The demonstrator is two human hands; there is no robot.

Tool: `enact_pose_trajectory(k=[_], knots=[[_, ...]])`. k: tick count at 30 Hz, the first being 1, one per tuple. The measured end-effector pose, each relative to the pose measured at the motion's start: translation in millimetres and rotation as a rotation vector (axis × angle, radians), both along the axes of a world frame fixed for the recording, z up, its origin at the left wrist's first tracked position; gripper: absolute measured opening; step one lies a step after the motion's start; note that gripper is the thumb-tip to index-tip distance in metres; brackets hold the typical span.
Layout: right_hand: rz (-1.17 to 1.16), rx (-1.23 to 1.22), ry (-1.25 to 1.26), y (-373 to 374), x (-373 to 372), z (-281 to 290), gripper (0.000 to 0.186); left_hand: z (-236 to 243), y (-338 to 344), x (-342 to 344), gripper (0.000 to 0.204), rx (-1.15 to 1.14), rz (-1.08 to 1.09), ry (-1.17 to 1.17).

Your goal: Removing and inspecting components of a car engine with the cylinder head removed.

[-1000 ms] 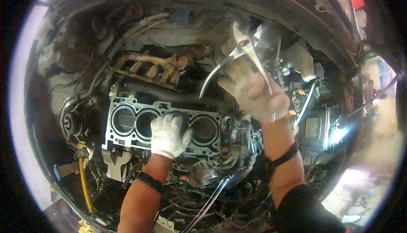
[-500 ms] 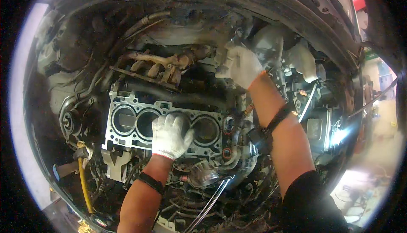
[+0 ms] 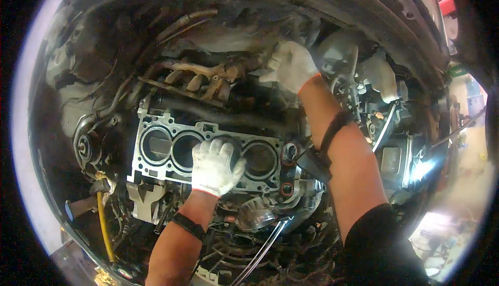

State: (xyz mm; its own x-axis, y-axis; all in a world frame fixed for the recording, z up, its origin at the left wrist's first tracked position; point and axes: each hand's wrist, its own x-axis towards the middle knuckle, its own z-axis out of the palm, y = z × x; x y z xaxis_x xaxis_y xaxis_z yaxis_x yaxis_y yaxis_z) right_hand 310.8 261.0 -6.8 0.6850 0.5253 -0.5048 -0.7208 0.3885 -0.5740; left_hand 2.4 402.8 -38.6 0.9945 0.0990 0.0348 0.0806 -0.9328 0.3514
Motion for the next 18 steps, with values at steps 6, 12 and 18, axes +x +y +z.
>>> enact_pose_trajectory(k=[6,12,18], knots=[[0.009,-0.213,-0.081,20,4,-4,0.016,1,4,-1,0.048,-0.014,-0.004,0.014],[0.320,-0.597,-0.703,-12,-4,-3,0.027,1,2,0,0.049,-0.036,-0.003,0.005],[0.340,-0.659,-0.664,-6,8,15,0.029,-1,3,0,0.047,-0.027,-0.006,-0.017]])
